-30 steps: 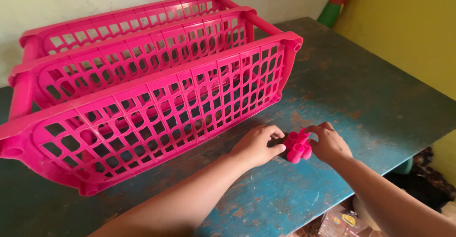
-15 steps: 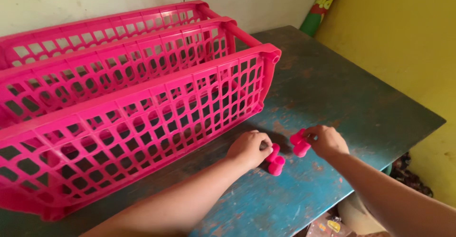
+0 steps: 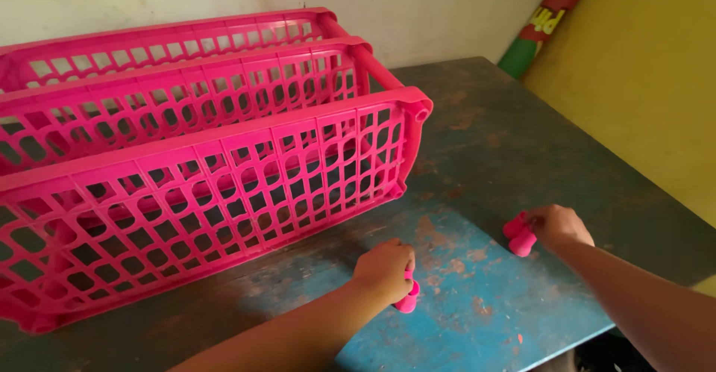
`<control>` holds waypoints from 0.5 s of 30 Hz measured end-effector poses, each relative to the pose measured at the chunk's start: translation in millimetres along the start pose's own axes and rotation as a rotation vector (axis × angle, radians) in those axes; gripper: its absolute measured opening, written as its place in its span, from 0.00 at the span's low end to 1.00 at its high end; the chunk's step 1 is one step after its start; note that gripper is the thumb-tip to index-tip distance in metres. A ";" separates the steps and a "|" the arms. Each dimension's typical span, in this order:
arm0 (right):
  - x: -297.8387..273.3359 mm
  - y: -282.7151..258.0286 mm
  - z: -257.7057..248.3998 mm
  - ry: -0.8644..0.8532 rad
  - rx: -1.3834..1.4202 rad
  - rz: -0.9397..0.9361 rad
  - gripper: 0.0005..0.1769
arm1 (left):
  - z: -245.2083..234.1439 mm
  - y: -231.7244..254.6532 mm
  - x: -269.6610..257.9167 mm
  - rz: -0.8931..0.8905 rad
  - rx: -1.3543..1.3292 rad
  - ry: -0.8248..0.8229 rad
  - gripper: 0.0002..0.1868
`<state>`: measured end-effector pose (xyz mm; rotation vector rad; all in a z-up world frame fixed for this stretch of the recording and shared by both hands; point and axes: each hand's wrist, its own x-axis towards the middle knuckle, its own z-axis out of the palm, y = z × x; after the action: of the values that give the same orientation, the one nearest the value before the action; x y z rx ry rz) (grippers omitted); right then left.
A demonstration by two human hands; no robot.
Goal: The person disassembles a pink plastic three-tier rack by hand. They remove the feet, separate the shelves from the side frames, and place the detached parts on the table.
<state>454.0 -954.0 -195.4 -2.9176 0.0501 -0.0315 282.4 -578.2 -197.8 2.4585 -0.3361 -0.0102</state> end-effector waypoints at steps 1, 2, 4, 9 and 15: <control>1.8 0.0 2.0 -0.003 0.011 0.015 0.16 | -0.2 -1.3 1.3 -0.001 -0.002 0.011 0.12; 2.9 -2.0 3.2 -0.006 0.022 0.030 0.16 | -1.9 -2.4 2.4 -0.001 -0.004 0.023 0.12; 2.3 -5.3 -3.4 -0.060 0.021 0.036 0.19 | -7.1 -1.0 6.3 -0.005 0.013 0.017 0.13; -21.2 -30.3 -32.8 0.048 0.062 -0.103 0.31 | -28.9 -0.6 8.2 -0.032 -0.034 -0.065 0.18; -82.3 -129.2 -46.9 -0.166 0.475 -0.120 0.17 | -48.3 -4.2 8.9 -0.080 -0.084 0.028 0.12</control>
<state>374.7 -835.4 -122.4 -2.4348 -0.1413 0.1576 296.3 -547.9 -161.6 2.3852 -0.2201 -0.0233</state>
